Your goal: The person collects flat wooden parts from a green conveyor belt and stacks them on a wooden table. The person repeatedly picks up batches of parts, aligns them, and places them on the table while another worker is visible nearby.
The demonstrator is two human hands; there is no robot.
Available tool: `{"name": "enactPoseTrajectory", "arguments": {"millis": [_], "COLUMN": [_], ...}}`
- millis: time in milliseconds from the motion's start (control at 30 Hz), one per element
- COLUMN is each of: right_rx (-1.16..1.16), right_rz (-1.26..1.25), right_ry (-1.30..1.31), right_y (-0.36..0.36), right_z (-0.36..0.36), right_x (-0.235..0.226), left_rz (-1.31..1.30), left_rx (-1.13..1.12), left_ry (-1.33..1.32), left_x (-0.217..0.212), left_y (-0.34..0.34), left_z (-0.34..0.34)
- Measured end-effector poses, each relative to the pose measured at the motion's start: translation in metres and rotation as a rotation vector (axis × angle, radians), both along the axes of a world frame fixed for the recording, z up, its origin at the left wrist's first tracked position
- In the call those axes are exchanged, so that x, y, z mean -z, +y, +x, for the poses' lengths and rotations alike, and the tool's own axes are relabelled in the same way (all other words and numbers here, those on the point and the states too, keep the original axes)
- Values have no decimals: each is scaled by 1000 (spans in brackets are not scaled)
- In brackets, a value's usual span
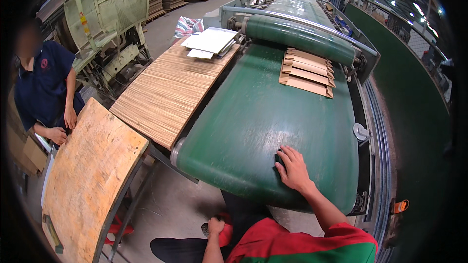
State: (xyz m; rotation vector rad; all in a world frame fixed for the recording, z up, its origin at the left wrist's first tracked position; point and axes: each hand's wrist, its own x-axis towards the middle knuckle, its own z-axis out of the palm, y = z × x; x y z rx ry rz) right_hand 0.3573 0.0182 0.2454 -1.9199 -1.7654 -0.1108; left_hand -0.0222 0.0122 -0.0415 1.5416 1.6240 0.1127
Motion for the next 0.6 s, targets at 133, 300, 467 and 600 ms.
{"name": "enactPoseTrajectory", "arguments": {"millis": [133,300,467,600], "right_rx": [-21,-14,-18,-16], "right_rz": [-32,-32,-29,-29], "right_ry": [-15,-22,-25,-27], "right_y": [-11,-14,-13,-14], "right_z": [-14,-22,-22,-22], "right_x": [-1,-3,-3,-2], "left_rz": [4,-19,-20,-29], "left_rx": [10,-60,-75,-78], "left_ry": [15,-24,-24,-46], "left_x": [6,3,-5,-5], "left_y": [2,2,2,2], "left_z": [-2,-3,-2,-2]}}
